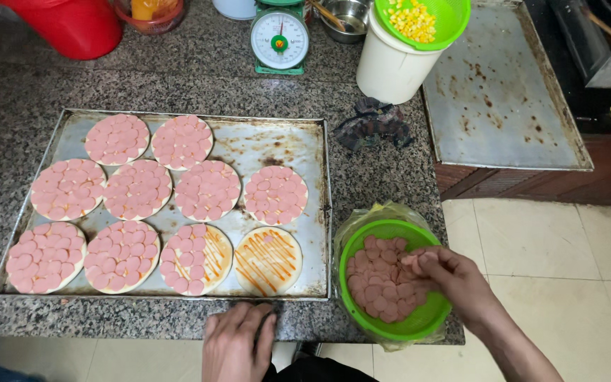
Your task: The person places slices of processed meat onto small round dough bases arranged on a metal baking tray. The person picks up slices from a green colander and arranges them in a circular pattern on each base.
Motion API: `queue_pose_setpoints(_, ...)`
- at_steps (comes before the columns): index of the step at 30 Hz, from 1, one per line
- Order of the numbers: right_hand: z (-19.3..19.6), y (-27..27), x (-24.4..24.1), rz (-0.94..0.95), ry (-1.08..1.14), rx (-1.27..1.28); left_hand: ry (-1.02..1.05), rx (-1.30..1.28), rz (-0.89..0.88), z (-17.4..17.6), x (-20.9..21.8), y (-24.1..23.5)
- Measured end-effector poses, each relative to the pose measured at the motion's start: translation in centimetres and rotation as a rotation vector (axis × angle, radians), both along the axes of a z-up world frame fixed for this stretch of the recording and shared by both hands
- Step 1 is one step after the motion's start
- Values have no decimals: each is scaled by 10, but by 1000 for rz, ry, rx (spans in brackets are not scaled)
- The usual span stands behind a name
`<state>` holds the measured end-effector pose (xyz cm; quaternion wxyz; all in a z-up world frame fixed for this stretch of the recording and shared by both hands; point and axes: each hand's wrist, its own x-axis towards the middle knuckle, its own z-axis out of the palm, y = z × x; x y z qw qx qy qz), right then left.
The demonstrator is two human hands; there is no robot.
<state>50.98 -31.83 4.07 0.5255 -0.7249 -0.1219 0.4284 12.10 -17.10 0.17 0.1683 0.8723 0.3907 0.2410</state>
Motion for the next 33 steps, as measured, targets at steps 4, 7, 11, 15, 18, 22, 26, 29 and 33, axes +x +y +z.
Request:
queue_pose_setpoints(4,4,10,-20,-119,302,14,-34,-99,-32,25,15,3)
queue_pose_setpoints(7,-15,23,-48,-164,422,107,-182,-235,-88,49,31,7)
queue_pose_setpoints(11,-11,61,-103,-30,527,189,-355,-523,-37,65,49,13)
queue_pose_setpoints(15,-6,97,-159,93,598,261,-505,-684,96,74,44,31)
queue_pose_setpoints(18,4,122,-203,123,518,222,-453,-635,187,84,21,52)
queue_pose_setpoints(22,-1,149,-236,169,457,146,-457,-678,197,67,-17,84)
queue_pose_setpoints(26,2,177,-264,209,447,74,-423,-661,145,57,-54,115)
queue_pose_setpoints(29,-10,195,-280,161,427,55,-375,-674,142,39,-75,137)
queue_pose_setpoints(33,-15,205,-292,116,430,61,-116,-537,177,10,-111,163)
